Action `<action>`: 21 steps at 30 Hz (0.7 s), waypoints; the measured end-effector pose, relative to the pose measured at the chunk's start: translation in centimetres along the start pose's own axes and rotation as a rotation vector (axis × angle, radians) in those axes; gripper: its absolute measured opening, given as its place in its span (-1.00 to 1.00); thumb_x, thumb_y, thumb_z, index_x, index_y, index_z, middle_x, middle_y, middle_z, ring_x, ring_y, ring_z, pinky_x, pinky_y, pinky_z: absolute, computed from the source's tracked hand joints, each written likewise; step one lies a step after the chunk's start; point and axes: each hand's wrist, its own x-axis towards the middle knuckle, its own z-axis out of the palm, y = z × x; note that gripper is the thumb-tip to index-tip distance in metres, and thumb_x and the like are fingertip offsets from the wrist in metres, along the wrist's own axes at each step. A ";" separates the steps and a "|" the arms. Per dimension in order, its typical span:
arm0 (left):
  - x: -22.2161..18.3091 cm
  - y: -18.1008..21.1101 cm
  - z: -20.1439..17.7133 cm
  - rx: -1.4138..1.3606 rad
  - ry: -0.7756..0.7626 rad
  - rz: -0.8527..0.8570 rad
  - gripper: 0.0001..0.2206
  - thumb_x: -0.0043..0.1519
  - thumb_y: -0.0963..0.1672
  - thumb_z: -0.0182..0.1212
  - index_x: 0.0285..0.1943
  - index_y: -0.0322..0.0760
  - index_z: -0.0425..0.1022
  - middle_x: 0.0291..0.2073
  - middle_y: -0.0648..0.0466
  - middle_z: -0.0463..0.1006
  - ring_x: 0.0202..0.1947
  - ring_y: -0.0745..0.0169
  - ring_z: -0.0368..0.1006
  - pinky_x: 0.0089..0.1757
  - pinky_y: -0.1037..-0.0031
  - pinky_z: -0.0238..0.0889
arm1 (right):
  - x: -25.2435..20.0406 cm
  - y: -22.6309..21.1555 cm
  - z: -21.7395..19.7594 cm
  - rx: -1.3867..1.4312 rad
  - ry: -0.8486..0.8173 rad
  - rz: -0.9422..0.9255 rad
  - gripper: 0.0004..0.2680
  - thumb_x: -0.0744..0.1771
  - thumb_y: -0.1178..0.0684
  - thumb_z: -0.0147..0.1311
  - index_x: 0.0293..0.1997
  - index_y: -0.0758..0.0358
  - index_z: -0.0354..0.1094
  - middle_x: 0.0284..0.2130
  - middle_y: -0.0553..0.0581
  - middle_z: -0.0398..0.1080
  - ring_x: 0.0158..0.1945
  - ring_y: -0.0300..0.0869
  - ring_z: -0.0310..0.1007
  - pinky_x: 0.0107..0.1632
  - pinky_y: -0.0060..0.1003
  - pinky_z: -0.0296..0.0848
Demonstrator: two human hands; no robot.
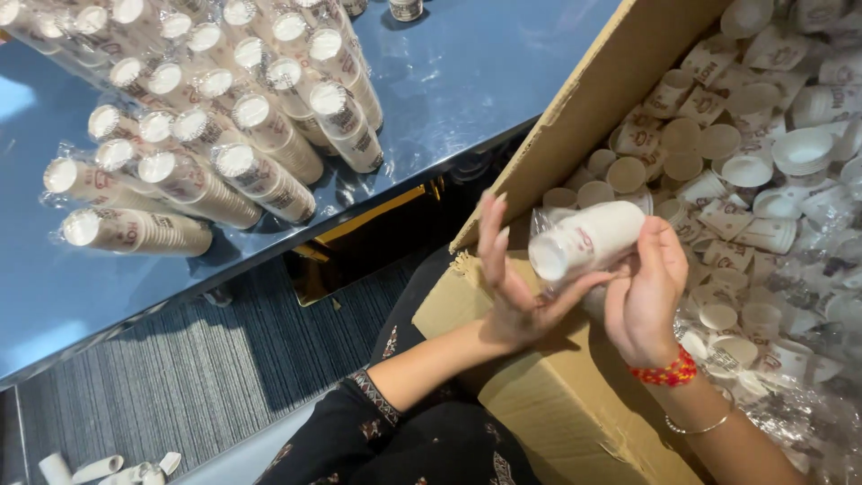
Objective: Packing small paper cups into plastic sleeves and organizing them in a cardboard box.
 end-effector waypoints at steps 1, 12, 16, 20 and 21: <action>-0.3 -0.3 -0.2 0.005 0.001 0.004 -0.19 0.18 0.00 0.53 0.43 -0.24 -0.02 0.41 -0.15 0.13 0.47 -0.26 -0.02 0.40 -0.06 -0.17 | -0.6 0.2 -0.1 0.005 -0.005 0.001 -0.82 0.52 0.02 -0.14 -0.01 0.30 0.34 -0.11 0.10 0.48 -0.10 -0.29 0.47 0.06 -0.36 0.45; 1.2 -2.6 -4.8 -0.226 -0.097 -0.583 -0.75 0.30 -0.13 0.29 0.04 -0.40 0.44 -0.06 -0.07 0.50 -0.21 0.15 0.43 -0.21 0.42 0.35 | -5.2 1.4 3.3 -0.149 -0.323 0.217 -0.81 0.40 0.17 -0.01 0.13 0.32 0.20 -0.04 0.10 0.38 0.02 -0.22 0.38 0.12 -0.28 0.39; 5.3 -6.5 -5.7 -0.352 0.158 -0.343 -0.47 0.43 -0.08 0.13 0.47 -0.27 -0.07 0.16 -0.04 0.37 0.09 0.24 0.36 0.14 0.41 0.27 | -5.8 2.1 4.3 -0.424 -0.634 0.438 -0.85 0.37 0.17 0.00 0.01 0.36 0.31 -0.12 0.08 0.45 -0.02 -0.26 0.43 0.10 -0.35 0.41; 5.3 -13.0 -6.6 0.074 0.027 -0.442 -0.46 0.42 -0.13 0.21 0.47 -0.35 -0.01 0.23 -0.22 0.33 0.22 -0.06 0.31 0.23 0.20 0.18 | -6.0 1.3 5.1 -0.604 -0.797 0.277 -0.91 0.36 0.19 0.04 -0.11 0.38 0.38 -0.19 0.06 0.36 -0.12 -0.28 0.39 -0.01 -0.38 0.43; 4.9 -15.0 -6.6 0.223 -0.045 -0.456 -0.48 0.42 -0.15 0.24 0.46 -0.40 0.05 0.25 -0.27 0.33 0.27 -0.16 0.31 0.26 0.14 0.16 | -6.0 1.2 5.1 -0.600 -0.800 0.290 -0.92 0.36 0.20 0.04 -0.13 0.37 0.37 -0.19 0.05 0.35 -0.11 -0.30 0.39 -0.01 -0.38 0.43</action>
